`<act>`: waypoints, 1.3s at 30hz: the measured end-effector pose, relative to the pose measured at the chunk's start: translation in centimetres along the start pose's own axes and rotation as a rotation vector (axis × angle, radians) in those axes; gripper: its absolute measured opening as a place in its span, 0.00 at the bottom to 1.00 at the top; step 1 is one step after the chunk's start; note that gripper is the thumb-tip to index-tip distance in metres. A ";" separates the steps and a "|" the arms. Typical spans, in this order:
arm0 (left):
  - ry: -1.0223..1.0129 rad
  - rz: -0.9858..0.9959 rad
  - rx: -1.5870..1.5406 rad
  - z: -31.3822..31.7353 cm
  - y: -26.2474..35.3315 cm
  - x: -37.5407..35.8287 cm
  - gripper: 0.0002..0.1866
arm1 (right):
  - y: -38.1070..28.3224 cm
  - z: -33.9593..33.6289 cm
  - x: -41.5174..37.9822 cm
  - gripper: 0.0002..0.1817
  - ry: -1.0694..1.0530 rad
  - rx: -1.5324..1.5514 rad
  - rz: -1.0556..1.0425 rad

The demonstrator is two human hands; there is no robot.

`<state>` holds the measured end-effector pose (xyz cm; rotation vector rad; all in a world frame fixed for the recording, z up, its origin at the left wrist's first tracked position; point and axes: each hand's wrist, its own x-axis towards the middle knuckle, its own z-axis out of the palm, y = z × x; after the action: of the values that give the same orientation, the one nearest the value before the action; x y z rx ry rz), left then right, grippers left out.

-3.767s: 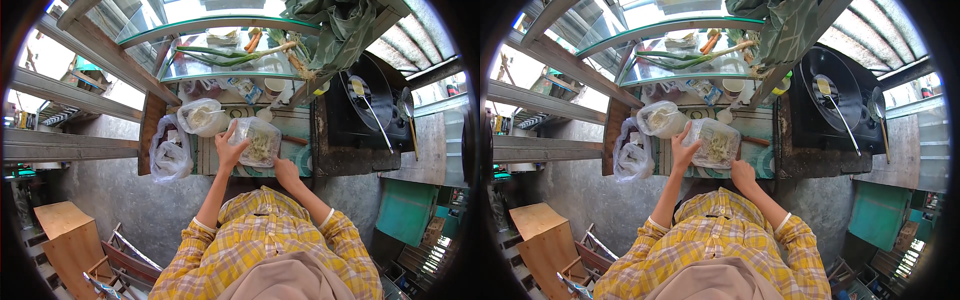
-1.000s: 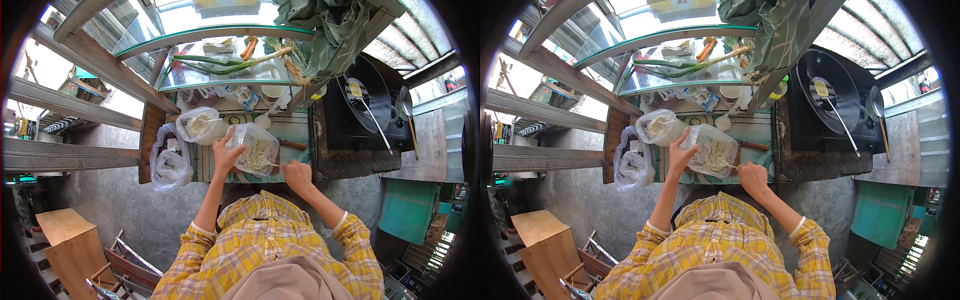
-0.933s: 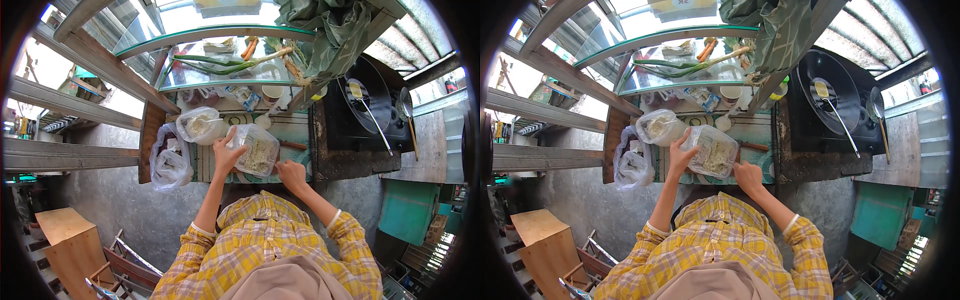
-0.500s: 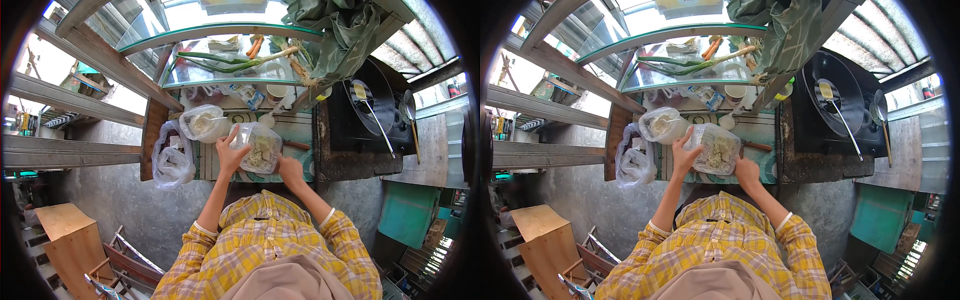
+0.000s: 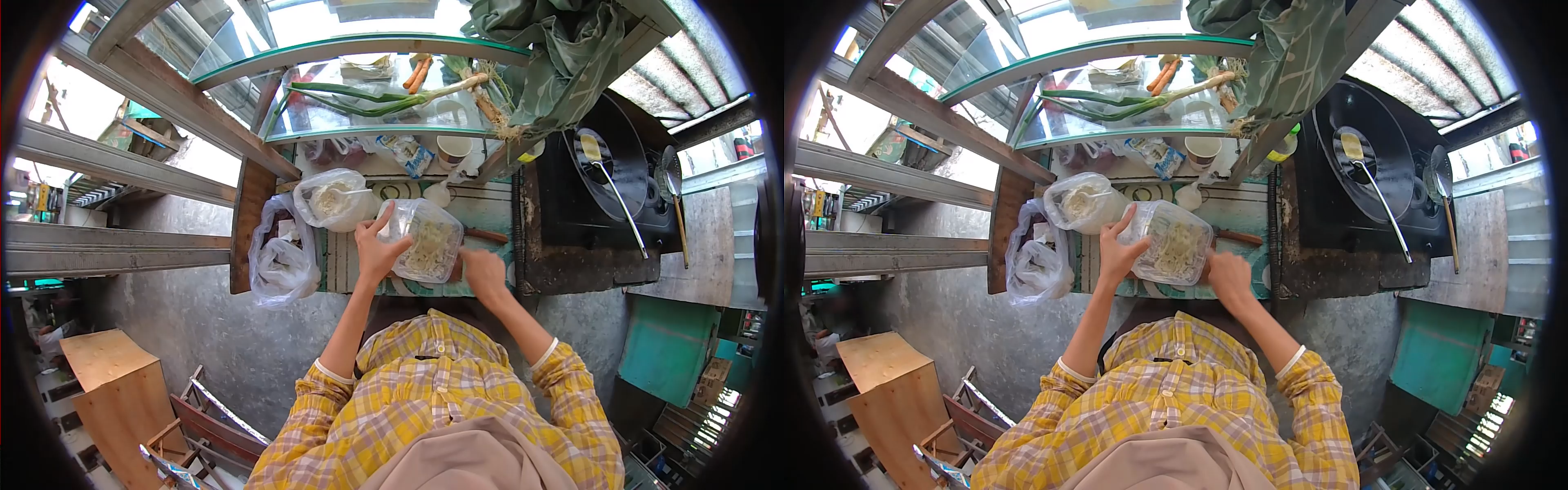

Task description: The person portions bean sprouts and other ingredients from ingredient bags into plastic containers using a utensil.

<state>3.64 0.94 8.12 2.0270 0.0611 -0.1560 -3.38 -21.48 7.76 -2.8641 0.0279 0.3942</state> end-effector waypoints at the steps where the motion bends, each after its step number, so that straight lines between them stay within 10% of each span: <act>1: 0.001 0.007 0.003 0.2 0.1 -0.1 0.38 | 0.4 -0.4 0.7 0.13 0.078 0.009 0.011; 39: 0.011 0.038 0.019 1.5 0.4 -0.8 0.38 | 0.8 -2.4 -5.2 0.15 -0.119 0.213 0.023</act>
<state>2.76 -0.52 7.93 2.0463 0.0280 -0.1218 -7.78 -22.94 11.23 -2.6282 0.0765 0.5311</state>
